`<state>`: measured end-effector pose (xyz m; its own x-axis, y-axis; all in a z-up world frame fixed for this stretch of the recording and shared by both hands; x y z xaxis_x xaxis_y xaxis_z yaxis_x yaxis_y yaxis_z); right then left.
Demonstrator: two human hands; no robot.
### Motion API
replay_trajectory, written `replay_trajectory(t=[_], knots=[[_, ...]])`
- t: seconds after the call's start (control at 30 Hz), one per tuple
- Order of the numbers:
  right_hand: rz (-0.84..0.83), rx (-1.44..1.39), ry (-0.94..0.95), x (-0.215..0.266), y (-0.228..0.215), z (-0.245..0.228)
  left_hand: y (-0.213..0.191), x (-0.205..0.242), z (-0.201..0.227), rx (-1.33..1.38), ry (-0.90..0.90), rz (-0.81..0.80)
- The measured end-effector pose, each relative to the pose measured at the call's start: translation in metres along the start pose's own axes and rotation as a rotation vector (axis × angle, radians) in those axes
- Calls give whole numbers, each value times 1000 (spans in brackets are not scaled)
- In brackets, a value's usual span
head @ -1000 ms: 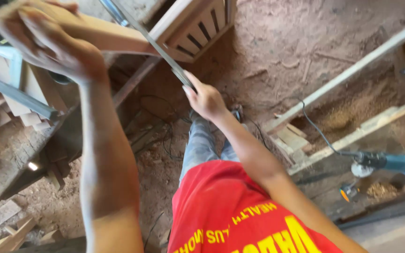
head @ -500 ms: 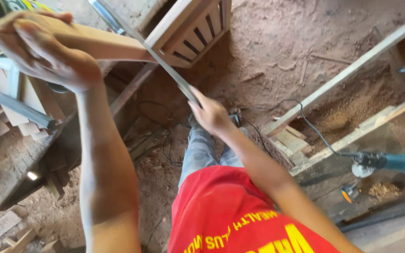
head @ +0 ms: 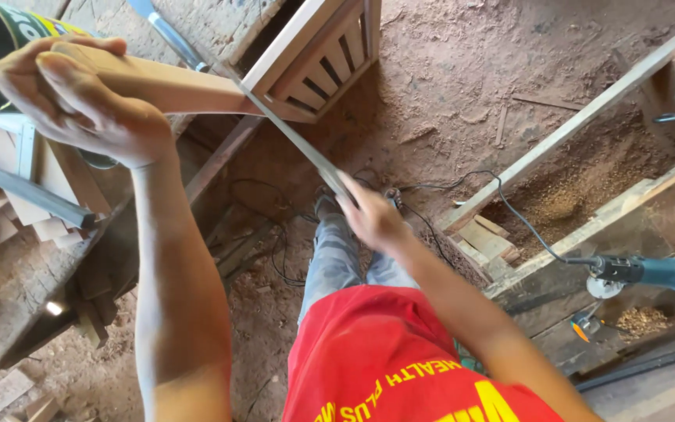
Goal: The person carries a wooden chair frame across the workshop, sets it on the work bench, and uses a flat file to smooth and shape the chair legs and joints. They reposition and turn the chair repeatedly to file different legs and rails, fitting the frame together.
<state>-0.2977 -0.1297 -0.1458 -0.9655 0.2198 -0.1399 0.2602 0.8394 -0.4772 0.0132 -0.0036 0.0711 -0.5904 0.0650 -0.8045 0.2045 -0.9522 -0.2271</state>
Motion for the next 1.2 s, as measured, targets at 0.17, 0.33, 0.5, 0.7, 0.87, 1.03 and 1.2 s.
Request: replay_trajectory(t=[0.17, 0.33, 0.5, 0.7, 0.87, 1.03, 1.2], knots=[[136, -216, -43, -60, 45, 35, -5, 14, -11, 67, 28, -6], [69, -252, 75, -53, 42, 6, -8, 12, -2, -43, 100, -10], [41, -141, 119, -63, 15, -49, -6, 9, 1, 44, 105, 30], [61, 0, 42, 25, -44, -58, 4, -5, -11, 32, 106, 96], [183, 32, -69, -60, -11, -48, 5, 1, 3, -98, 8, 29], [174, -141, -54, -61, 64, 54, 9, -6, -6, -23, 34, -1], [32, -264, -10, -75, 28, 5, 9, -9, -11, -21, 79, -6]])
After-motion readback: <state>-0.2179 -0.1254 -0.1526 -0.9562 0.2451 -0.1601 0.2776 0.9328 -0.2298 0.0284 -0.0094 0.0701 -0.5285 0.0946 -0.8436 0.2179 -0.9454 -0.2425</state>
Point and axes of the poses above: each hand's wrist, its own x-axis away from the middle knuckle, its own y-axis out of the palm, z = x × y, the point moved 3 cm from there along -x, towards the middle knuckle, and after that the axes turned 6 degrees about -x, right-handed, at the moved point
